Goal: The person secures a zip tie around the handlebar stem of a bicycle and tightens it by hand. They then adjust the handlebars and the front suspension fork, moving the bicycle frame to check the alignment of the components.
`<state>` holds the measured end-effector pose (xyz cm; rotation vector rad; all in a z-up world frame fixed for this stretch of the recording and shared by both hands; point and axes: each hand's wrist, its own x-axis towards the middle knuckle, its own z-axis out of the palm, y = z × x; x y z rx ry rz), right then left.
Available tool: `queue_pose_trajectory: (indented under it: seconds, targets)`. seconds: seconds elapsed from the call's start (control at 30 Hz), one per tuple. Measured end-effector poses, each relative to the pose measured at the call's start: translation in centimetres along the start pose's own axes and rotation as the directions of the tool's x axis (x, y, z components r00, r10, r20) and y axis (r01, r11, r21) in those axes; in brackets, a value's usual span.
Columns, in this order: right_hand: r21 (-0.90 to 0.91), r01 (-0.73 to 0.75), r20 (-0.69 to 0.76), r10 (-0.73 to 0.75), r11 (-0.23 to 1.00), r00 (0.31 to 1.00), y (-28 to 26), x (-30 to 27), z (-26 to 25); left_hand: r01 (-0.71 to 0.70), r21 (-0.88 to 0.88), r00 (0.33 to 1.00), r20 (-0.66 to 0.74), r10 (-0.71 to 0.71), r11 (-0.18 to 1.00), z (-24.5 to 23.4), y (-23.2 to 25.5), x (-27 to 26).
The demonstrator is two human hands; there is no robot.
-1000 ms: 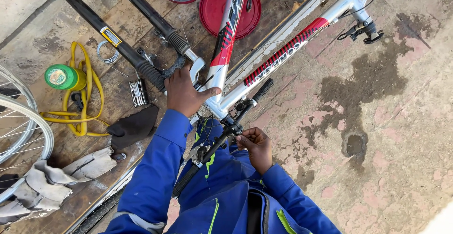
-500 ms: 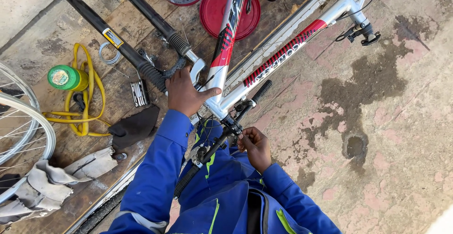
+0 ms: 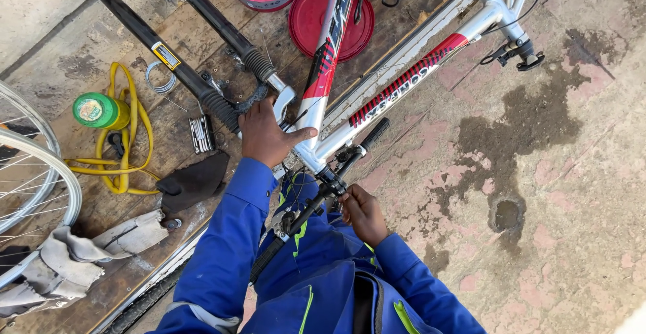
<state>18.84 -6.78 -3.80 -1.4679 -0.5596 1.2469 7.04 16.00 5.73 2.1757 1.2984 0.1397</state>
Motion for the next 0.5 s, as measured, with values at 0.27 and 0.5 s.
queue_pose_trajectory:
  seconds: [0.27, 0.5]
  targets:
    - [0.566, -0.371, 0.222, 0.297, 0.736, 0.929, 2.8, 1.1, -0.3, 0.022, 0.039, 0.999, 0.033, -0.023, 0.999, -0.1, 0.3, 0.1]
    - [0.272, -0.249, 0.086, 0.234, 0.929, 0.968, 2.0, 1.3, -0.8, 0.007, -0.001, 1.000, 0.024, -0.007, 1.000, 0.2, 0.2, 0.3]
